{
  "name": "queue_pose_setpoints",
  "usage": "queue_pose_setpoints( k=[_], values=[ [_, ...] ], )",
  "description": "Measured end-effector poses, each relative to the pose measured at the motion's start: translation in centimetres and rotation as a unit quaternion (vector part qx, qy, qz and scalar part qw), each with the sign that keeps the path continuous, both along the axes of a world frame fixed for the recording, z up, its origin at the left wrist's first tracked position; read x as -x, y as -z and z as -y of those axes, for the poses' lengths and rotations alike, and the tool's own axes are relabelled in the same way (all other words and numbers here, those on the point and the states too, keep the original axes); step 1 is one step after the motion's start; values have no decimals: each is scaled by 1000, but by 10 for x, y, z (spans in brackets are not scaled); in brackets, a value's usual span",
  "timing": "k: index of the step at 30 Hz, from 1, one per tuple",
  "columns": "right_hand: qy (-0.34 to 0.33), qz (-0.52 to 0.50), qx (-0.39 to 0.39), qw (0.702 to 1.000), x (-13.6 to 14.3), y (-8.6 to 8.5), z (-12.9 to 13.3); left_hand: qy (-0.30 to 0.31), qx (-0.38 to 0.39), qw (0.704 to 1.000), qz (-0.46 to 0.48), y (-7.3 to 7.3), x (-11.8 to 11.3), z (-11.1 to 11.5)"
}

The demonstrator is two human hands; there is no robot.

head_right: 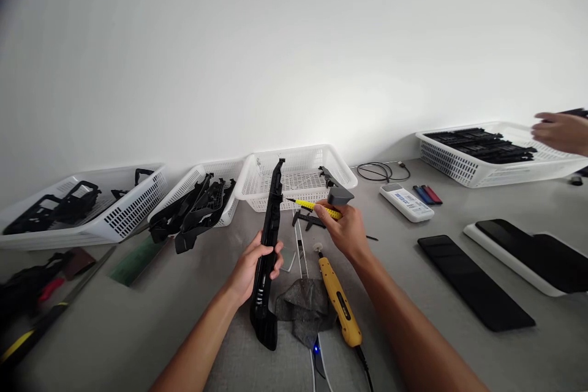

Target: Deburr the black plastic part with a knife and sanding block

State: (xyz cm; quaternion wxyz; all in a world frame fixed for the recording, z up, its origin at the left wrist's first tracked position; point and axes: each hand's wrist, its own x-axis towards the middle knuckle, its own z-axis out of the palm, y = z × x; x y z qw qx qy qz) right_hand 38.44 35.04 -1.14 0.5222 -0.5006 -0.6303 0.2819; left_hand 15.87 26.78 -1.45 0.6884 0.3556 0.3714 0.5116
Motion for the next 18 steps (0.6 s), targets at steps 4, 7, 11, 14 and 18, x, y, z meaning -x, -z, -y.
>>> queue_pose_setpoints(
  k=[4, 7, 11, 14, 18],
  values=[
    [-62, 16, -16, 998, 2, 2, 2, -23, -20, 999, 13, 4, -1, -1],
    [-99, 25, -16, 995, 3, 2, 3, -27, -31, 999, 8, 7, 0, -3],
    [-68, -10, -3, 998, 5, 2, 2, -26, -34, 999, 3, 9, 0, -4],
    [-75, -19, 12, 997, 3, 3, -1, -29, -37, 999, -2, 9, 0, -4],
    [-80, -28, 28, 996, -1, 3, -5, -36, -35, 999, -19, 6, -1, -4]
  ],
)
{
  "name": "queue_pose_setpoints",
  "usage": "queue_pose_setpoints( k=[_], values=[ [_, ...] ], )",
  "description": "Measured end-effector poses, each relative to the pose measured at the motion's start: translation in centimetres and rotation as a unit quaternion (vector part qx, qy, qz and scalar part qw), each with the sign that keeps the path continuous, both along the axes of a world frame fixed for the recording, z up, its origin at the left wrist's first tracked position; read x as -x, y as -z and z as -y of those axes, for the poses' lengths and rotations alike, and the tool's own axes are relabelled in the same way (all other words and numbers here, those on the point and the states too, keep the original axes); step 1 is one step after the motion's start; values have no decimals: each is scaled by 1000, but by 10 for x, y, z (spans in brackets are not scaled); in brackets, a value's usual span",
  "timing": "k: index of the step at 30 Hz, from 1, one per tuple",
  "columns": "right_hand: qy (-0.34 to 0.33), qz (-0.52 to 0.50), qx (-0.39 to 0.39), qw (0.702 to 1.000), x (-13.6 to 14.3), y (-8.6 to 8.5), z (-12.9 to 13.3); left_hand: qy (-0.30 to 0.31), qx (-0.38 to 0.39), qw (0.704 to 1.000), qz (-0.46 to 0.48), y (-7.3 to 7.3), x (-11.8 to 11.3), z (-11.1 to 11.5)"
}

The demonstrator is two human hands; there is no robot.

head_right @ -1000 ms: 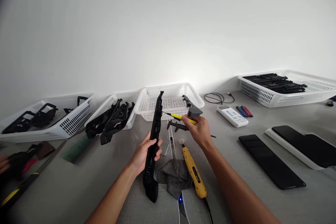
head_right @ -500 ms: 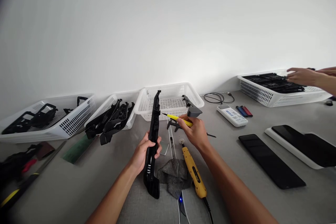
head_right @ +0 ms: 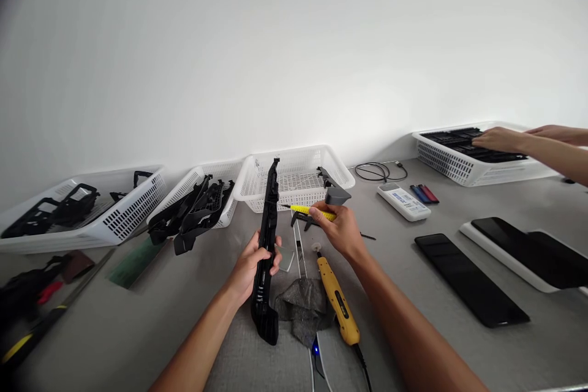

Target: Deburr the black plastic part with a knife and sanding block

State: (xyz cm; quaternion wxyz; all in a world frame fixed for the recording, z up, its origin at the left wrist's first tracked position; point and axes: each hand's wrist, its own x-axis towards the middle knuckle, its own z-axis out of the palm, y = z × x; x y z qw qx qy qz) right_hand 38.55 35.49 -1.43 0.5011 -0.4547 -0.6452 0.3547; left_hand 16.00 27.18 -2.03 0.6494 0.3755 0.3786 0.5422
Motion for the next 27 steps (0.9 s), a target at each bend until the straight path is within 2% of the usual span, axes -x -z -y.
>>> queue_pose_setpoints(
  k=[6, 9, 13, 24, 27],
  values=[
    [-93, 31, -4, 995, -3, -4, 1, 4, -3, 1000, -23, -2, 1, 0],
    [-84, 20, -5, 996, -2, -5, 2, -2, -3, 1000, -22, -2, 1, 0],
    [-103, 19, -2, 995, -3, -4, 1, -8, -4, 1000, -14, -2, 0, -1],
    [-56, -15, 22, 998, -4, -2, -1, -18, -1, 1000, -6, -2, 2, -1],
    [-74, 3, 27, 997, -5, -4, -1, -8, -9, 1000, -9, -1, 3, 0]
  ],
)
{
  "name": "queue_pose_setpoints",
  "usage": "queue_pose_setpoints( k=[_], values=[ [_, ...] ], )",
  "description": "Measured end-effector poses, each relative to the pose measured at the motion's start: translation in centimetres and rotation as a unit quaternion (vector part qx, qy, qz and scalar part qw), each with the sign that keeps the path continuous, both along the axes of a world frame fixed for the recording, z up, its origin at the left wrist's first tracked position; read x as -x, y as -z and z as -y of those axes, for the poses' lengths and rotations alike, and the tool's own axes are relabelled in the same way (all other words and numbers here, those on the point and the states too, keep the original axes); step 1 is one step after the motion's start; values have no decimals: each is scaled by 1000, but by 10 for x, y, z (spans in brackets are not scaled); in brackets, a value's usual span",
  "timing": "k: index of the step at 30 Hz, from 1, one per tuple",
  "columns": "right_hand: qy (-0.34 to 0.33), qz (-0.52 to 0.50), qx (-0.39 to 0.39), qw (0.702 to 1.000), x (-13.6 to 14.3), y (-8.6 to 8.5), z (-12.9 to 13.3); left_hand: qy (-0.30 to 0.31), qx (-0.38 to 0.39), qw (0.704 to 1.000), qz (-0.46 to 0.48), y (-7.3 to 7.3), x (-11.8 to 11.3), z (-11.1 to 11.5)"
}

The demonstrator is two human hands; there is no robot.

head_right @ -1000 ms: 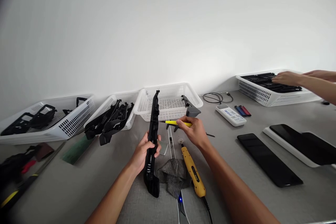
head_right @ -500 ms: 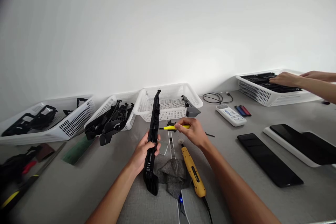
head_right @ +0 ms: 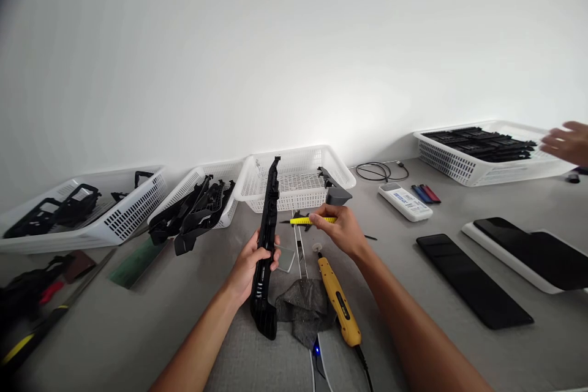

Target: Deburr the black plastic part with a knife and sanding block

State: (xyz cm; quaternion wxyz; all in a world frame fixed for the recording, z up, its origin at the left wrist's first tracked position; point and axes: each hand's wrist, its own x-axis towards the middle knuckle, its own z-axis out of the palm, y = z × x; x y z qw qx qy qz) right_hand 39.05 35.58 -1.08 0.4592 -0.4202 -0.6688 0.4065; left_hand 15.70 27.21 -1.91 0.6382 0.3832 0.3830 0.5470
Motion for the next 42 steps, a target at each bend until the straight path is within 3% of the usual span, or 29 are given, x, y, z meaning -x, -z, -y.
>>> queue_pose_setpoints(
  k=[6, 12, 24, 29, 42],
  values=[
    [27, -27, -3, 999, 1, 1, -2, -1, 1, 1000, -6, 0, 0, 0],
    [-2, -5, 16, 1000, 0, 2, -1, 3, 5, 1000, -6, -3, 0, 0],
    [74, 2, 15, 997, -3, 5, -7, 1, 11, 1000, -4, 2, 4, -2],
    [92, -11, -18, 996, 1, 8, -6, 44, 55, 997, 13, 5, 4, 0],
    [52, -17, -5, 998, 6, 1, 3, 12, 59, 998, -7, -5, 0, 4]
  ],
)
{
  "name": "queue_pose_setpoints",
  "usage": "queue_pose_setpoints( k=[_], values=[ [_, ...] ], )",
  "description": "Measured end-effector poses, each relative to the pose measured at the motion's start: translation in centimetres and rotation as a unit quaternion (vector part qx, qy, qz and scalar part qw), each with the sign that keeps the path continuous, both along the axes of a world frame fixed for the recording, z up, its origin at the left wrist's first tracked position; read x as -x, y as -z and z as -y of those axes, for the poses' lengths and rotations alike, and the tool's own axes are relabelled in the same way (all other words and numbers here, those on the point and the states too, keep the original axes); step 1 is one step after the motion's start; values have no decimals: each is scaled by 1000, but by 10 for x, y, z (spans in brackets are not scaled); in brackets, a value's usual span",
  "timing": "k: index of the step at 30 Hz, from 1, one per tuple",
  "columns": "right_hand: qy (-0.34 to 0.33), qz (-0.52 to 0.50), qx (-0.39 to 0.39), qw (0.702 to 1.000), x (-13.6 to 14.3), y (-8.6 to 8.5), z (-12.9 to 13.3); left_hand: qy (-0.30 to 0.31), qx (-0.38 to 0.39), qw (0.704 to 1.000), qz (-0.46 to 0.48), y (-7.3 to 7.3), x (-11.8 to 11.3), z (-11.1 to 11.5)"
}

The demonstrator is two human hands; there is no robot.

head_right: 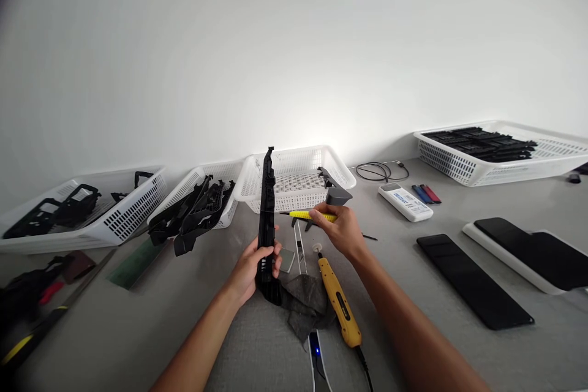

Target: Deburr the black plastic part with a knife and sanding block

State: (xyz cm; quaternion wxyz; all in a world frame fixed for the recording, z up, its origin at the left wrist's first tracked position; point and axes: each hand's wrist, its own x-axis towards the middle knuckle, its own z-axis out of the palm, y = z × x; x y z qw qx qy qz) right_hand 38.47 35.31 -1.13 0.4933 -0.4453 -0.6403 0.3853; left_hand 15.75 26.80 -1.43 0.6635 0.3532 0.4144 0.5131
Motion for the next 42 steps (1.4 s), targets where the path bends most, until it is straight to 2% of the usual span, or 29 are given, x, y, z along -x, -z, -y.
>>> queue_pose_setpoints(
  k=[8, 16, 20, 32, 38, 42],
  values=[
    [3, 4, 11, 1000, -3, 3, -2, -12, -5, 1000, -1, 2, -1, -1],
    [-38, 9, 5, 999, -4, 3, -2, -22, -20, 999, -13, 5, -2, -2],
    [-60, 24, -12, 998, -4, -1, 0, -45, -17, 999, -22, 8, -2, -4],
    [-49, 70, -98, 991, 3, -13, 15, -89, -24, 992, -85, 16, -1, -6],
    [-17, 145, -177, 973, 14, -11, 24, -75, -15, 994, -81, 17, -5, -5],
    [-89, 238, -171, 952, 19, -12, 28, -63, -20, 995, -74, 15, -5, -4]
  ],
)
